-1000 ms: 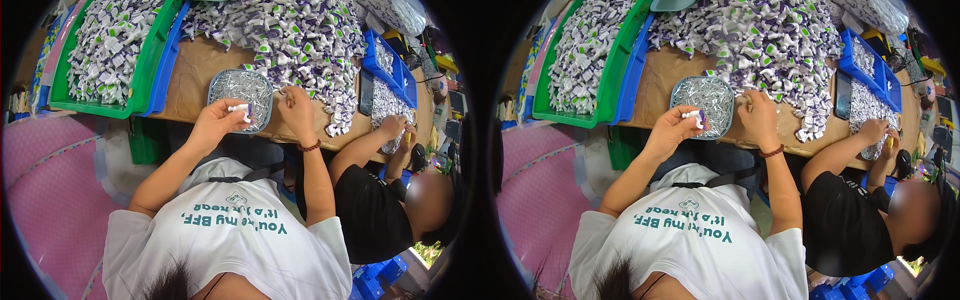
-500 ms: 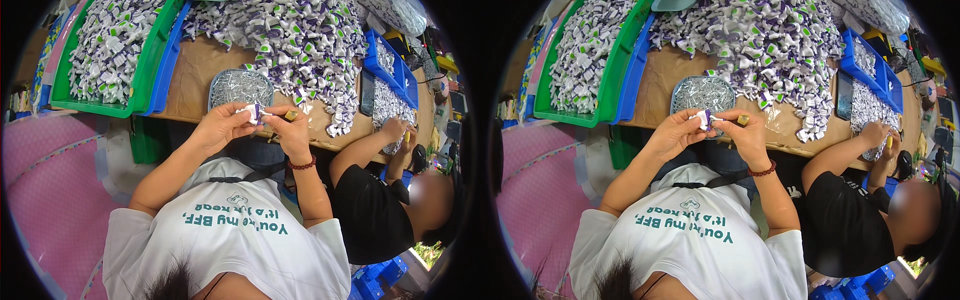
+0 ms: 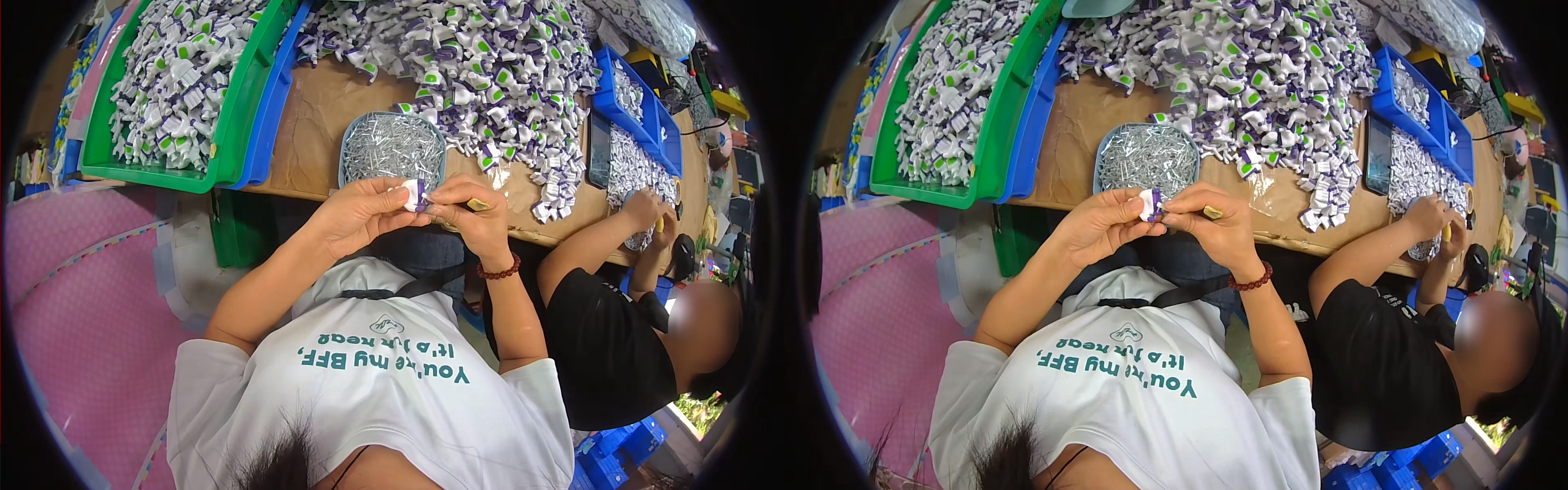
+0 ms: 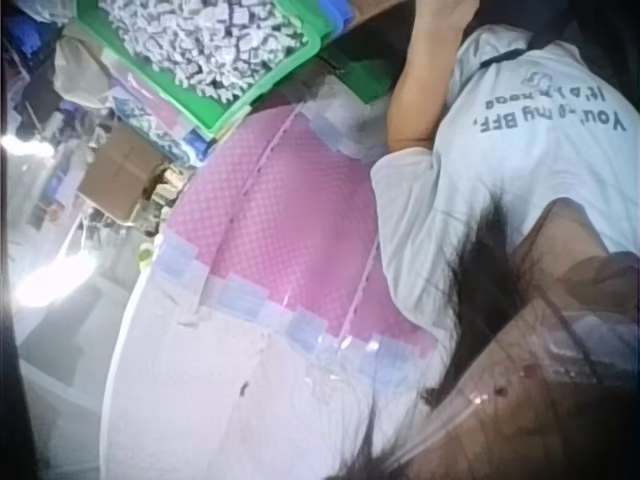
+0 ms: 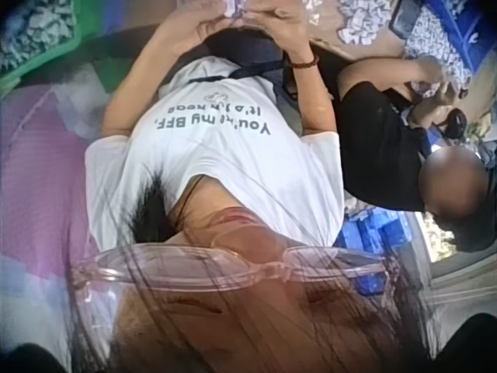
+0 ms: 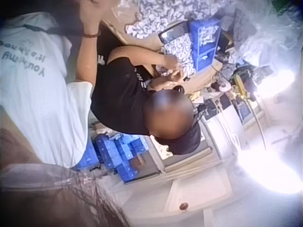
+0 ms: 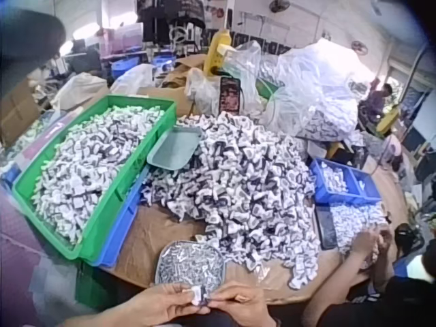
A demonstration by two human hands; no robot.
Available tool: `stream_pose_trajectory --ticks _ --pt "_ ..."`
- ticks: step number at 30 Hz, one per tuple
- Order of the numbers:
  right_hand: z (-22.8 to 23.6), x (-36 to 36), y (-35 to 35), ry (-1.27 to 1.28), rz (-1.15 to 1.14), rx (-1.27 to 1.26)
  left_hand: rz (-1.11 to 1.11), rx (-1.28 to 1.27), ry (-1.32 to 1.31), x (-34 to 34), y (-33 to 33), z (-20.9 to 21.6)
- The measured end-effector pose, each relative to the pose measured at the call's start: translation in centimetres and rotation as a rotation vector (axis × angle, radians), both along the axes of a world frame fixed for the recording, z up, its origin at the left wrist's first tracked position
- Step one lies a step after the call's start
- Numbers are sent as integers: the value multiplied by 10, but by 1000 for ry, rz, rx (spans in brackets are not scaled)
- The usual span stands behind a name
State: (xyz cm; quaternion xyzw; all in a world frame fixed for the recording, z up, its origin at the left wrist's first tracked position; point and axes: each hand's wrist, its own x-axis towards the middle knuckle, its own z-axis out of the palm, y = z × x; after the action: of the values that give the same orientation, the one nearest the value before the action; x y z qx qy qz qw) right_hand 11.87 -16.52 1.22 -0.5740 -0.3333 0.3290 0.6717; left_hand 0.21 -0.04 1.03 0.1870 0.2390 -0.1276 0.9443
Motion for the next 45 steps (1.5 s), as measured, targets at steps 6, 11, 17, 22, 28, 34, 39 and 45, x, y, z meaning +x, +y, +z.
stream_pose_trajectory --ticks 6,11,17,22,28,34,39,45 --pt "1 0 -2 -37 38 -7 -54 110 -3 2 4 6" --pt "3 -10 -1 -135 -66 -190 -17 442 -128 0 -4 17" --pt "19 -15 9 -574 -129 -288 71 920 -399 -5 -11 1" --pt "29 -17 9 -733 -91 -352 66 1061 -463 -6 -8 4" --pt "27 -19 6 -851 -49 -299 122 933 -357 -8 -14 4" --pt "20 -23 6 -935 -106 -299 95 667 -293 -5 -12 -4" --pt "13 -21 -2 -1043 -140 -370 45 353 -87 -1 -10 -5" --pt "-8 18 -70 -953 -442 -758 63 556 -118 1 -17 1"
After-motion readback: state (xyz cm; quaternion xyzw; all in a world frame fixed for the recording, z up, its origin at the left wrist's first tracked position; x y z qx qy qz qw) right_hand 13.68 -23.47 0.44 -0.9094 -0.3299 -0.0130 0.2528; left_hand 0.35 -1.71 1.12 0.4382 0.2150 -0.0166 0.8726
